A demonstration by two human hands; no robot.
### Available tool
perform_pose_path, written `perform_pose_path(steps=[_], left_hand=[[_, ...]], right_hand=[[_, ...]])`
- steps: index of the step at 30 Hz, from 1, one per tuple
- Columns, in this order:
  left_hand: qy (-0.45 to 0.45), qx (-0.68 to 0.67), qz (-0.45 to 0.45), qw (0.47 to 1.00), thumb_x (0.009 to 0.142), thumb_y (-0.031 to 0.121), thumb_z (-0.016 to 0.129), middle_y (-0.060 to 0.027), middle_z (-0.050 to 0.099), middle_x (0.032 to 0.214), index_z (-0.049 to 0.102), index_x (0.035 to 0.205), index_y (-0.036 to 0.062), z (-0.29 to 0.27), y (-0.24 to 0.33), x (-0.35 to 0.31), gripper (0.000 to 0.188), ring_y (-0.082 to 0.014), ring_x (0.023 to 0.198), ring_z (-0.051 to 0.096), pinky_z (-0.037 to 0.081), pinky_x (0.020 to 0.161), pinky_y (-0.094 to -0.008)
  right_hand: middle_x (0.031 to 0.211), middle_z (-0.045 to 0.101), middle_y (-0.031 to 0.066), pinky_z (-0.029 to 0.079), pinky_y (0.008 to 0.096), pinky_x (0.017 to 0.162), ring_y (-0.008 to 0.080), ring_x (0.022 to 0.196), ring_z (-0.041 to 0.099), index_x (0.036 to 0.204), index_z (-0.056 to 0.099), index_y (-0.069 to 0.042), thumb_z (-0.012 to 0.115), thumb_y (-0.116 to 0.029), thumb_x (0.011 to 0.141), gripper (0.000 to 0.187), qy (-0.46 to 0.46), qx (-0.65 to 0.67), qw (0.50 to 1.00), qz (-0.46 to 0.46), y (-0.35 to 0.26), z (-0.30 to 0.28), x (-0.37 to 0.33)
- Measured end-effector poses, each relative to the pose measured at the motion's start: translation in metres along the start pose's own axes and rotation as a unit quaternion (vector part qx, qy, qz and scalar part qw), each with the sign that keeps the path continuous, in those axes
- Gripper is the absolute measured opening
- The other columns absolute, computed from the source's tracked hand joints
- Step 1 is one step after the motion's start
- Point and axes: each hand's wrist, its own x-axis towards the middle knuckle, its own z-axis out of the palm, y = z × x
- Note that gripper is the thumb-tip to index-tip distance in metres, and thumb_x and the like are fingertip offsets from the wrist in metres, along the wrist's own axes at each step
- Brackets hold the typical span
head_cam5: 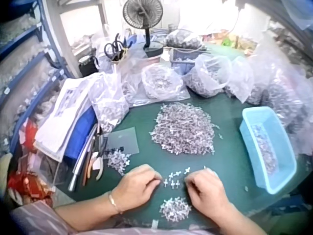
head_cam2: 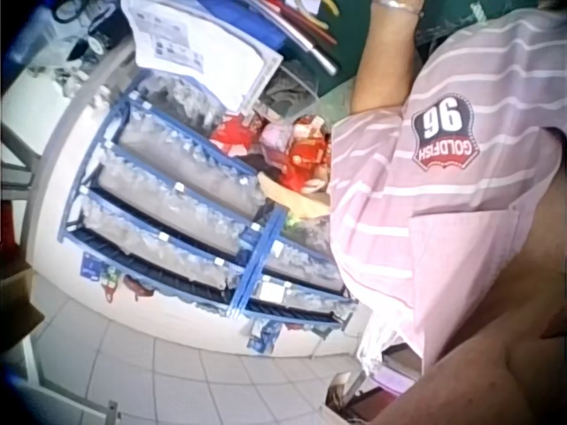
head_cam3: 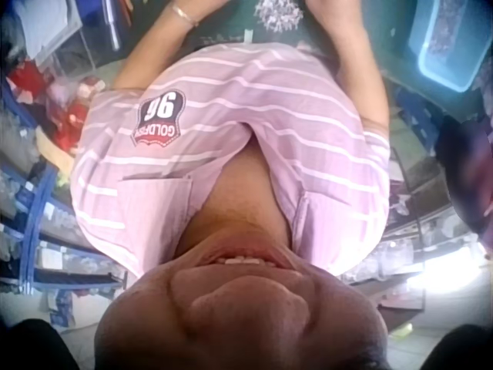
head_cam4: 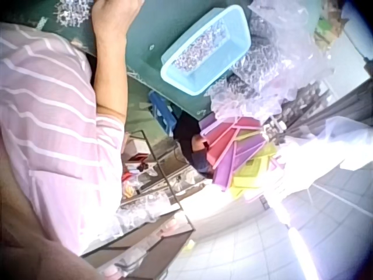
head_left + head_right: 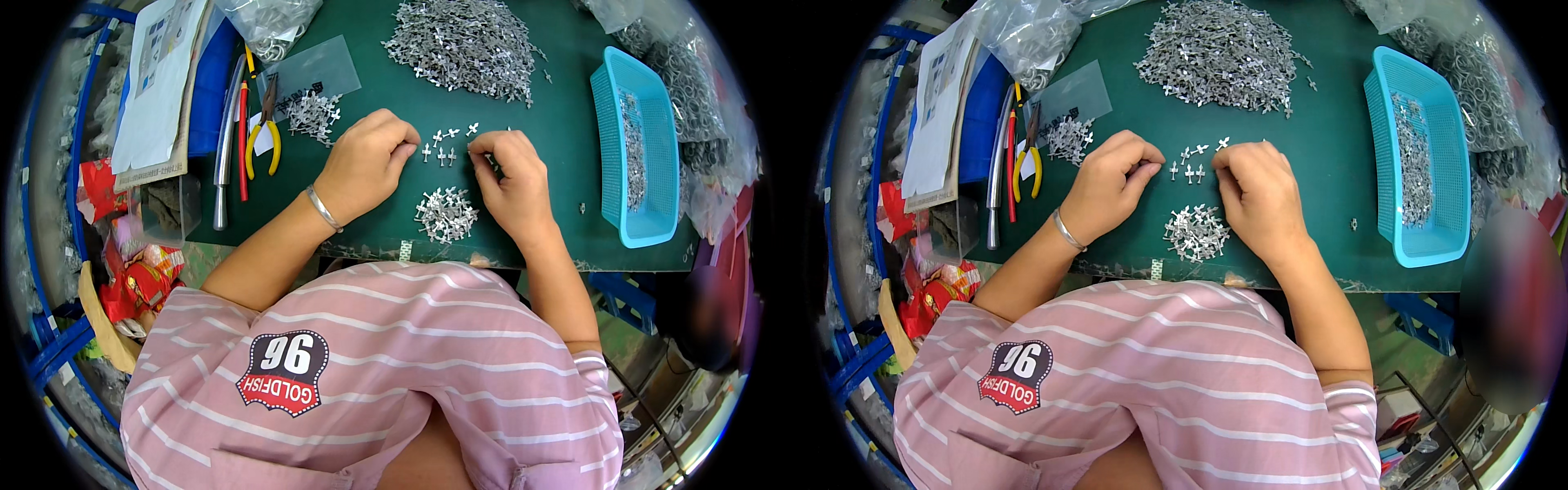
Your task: The person sorts small metal crosses by hand, picking them from a large pile and organizing them into smaller groups on the desk surface.
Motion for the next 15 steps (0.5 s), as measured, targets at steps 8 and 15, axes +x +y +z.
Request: perform_pose_path(steps=[8, 15], left_hand=[[-0.017, 0.028, 0.042, 0.999, 0.085, 0.000, 0.069, -0.0118, 0.062, 0.086, 0.067, 0.092, 0.0013, 0.007, -0.003, 0.000, 0.007, -0.0288, 0.077, 0.063, 0.051, 0.069, -0.0360], [-0.005, 0.030, 0.043, 0.999, 0.084, 0.001, 0.069, -0.0108, 0.062, 0.086, 0.067, 0.091, 0.0025, 0.007, -0.002, 0.001, 0.008, -0.0287, 0.078, 0.063, 0.051, 0.070, -0.0367]], right_hand=[[0.083, 0.064, 0.0052, 0.045, 0.0388, 0.074, 0.0272, 0.083, 0.062, 0.089, 0.064, -0.008, 0.070, 0.005, 0.075, 0.021, -0.033, -0.025, 0.998, -0.039, -0.005, 0.003, 0.001], [0.086, 0.065, 0.0054, 0.045, 0.0397, 0.076, 0.0276, 0.084, 0.062, 0.089, 0.064, -0.009, 0.070, 0.004, 0.076, 0.019, -0.015, -0.031, 0.999, -0.034, -0.005, 0.003, -0.003]])
